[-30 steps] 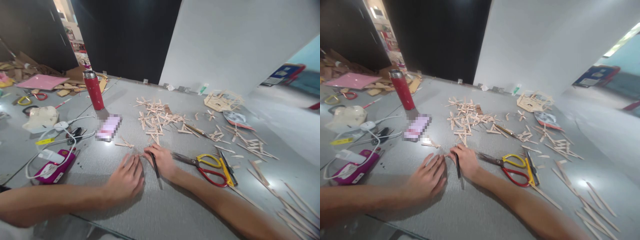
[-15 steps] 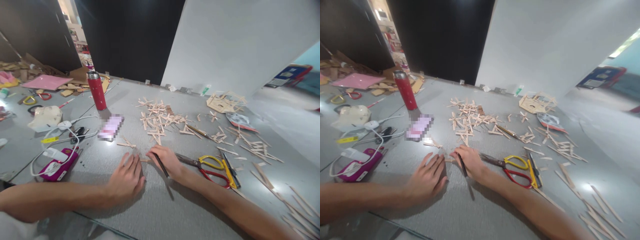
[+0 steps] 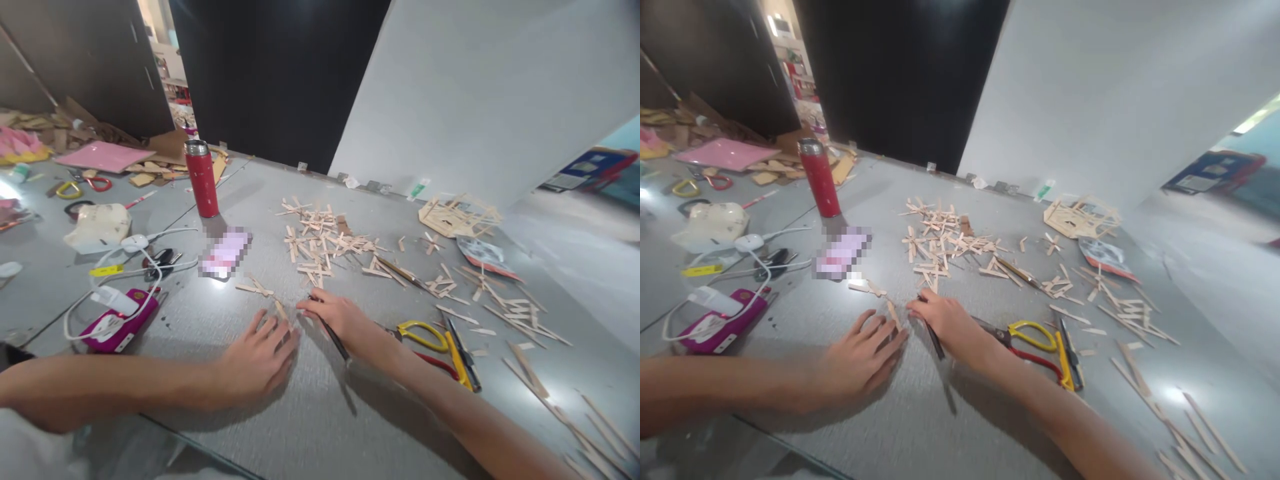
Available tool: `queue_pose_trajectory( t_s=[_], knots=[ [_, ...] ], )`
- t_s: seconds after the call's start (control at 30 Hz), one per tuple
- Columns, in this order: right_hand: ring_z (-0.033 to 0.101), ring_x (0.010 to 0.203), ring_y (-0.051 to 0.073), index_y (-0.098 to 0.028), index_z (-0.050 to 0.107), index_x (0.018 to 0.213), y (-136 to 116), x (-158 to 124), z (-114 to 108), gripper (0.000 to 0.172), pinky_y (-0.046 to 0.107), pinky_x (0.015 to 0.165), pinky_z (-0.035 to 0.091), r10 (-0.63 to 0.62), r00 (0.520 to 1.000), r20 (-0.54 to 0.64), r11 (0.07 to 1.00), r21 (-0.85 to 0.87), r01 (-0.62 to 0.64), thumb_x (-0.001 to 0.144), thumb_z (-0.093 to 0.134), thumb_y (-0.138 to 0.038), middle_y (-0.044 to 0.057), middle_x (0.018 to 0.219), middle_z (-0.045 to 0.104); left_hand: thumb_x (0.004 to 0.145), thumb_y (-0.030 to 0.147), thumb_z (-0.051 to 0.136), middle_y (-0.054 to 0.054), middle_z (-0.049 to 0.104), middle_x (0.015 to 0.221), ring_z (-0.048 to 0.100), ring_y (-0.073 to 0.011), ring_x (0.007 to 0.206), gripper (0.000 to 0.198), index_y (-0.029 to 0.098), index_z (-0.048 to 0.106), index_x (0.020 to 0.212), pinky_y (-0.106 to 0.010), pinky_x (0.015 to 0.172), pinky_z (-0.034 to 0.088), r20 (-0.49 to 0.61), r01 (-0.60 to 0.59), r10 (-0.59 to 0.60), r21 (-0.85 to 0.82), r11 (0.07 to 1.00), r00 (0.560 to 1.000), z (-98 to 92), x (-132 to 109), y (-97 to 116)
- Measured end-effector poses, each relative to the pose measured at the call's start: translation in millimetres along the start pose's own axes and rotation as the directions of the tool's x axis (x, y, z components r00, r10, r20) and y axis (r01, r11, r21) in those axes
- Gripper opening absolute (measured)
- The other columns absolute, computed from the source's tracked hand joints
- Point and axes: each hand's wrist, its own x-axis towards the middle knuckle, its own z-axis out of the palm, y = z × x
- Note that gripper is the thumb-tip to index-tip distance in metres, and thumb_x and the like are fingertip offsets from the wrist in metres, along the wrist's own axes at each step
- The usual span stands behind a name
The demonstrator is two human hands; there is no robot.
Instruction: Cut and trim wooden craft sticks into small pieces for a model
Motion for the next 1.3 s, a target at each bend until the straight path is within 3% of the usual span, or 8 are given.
queue_pose_trajectory(
  t_s=[0.13,0.27,0.4,0.57,0.67,0.77,0.93,1.3],
  knots=[
    [0.059,0.075,0.017,-0.021,0.064,0.136,8,6,5,0.035,0.027,0.068,0.042,-0.035,0.996,0.076,0.999,-0.017,0.037,0.104,0.049,-0.02,0.007,0.099,0.061,0.1,0.032,0.054,-0.013,0.073,0.118,0.063,-0.0284,0.113,0.03,0.011,0.07,0.114,-0.05,0.113,0.032,-0.069,-0.046,0.047,0.013,0.999,0.997,7.1,-3,-3],
    [0.055,0.07,0.016,-0.017,0.073,0.096,9,5,9,0.024,0.027,0.064,0.037,0.016,0.998,0.063,0.999,-0.052,-0.013,0.104,0.051,-0.022,0.006,0.088,0.061,0.1,0.033,0.051,-0.015,0.075,0.118,0.063,-0.0294,0.113,0.035,0.01,0.073,0.113,-0.051,0.115,0.029,-0.131,0.061,-0.057,0.025,0.998,0.99,7.2,-3,-1],
    [0.054,0.067,0.016,-0.017,0.066,0.081,6,3,4,0.023,0.028,0.062,0.035,0.028,0.997,0.071,0.999,-0.04,-0.025,0.101,0.055,-0.016,0.003,0.08,0.061,0.101,0.035,0.048,-0.018,0.075,0.118,0.064,-0.0312,0.111,0.041,0.005,0.073,0.114,-0.051,0.112,0.033,-0.145,0.138,-0.127,0.069,0.988,0.981,2.6,-3,3],
    [0.061,0.074,0.018,-0.02,0.064,0.091,5,-4,-14,0.023,0.03,0.068,0.041,0.109,0.994,-0.005,0.993,0.037,-0.109,0.106,0.048,-0.027,0.004,0.083,0.065,0.097,0.014,0.052,-0.01,0.077,0.104,0.068,-0.0237,0.097,0.024,0.009,0.072,0.109,-0.043,0.106,0.041,-0.195,-0.066,0.085,0.1,0.993,0.977,-2.5,-6,5],
    [0.061,0.069,0.016,-0.022,0.06,0.095,8,-6,-19,0.025,0.03,0.067,0.044,0.274,0.958,-0.083,0.921,0.309,-0.237,0.107,0.045,-0.038,0.001,0.077,0.065,0.098,0.014,0.052,-0.011,0.077,0.106,0.069,-0.0244,0.101,0.024,0.009,0.071,0.111,-0.042,0.106,0.043,-0.18,-0.121,0.137,0.1,0.988,0.974,-0.4,-7,4],
    [0.054,0.053,0.013,-0.022,0.056,0.073,9,-2,-9,0.037,0.027,0.055,0.041,0.396,0.918,-0.011,0.766,0.555,-0.324,0.103,0.051,-0.044,-0.002,0.061,0.06,0.099,0.018,0.051,-0.017,0.076,0.113,0.069,-0.0276,0.109,0.028,0.005,0.07,0.114,-0.044,0.107,0.044,-0.15,-0.062,0.077,0.1,0.993,0.986,5.0,-7,3],
    [0.057,0.047,0.011,-0.021,0.061,0.084,6,7,22,0.025,0.024,0.046,0.043,0.359,0.926,0.116,0.663,0.667,-0.34,0.097,0.062,-0.042,-0.001,0.066,0.069,0.1,0.027,0.051,-0.022,0.071,0.128,0.066,-0.0312,0.12,0.036,0.004,0.068,0.122,-0.044,0.108,0.043,-0.091,0.0,0.005,0.055,0.998,0.996,11.5,-6,5],
    [0.053,0.042,0.01,-0.022,0.051,0.062,8,7,46,0.046,0.023,0.047,0.04,0.389,0.921,0.026,0.654,0.696,-0.296,0.101,0.054,-0.044,-0.004,0.047,0.055,0.101,0.027,0.052,-0.024,0.07,0.128,0.066,-0.0326,0.121,0.037,0.002,0.067,0.123,-0.045,0.109,0.04,-0.021,-0.005,0.006,0.023,1.0,1.0,4.6,-3,3]
  ],
)
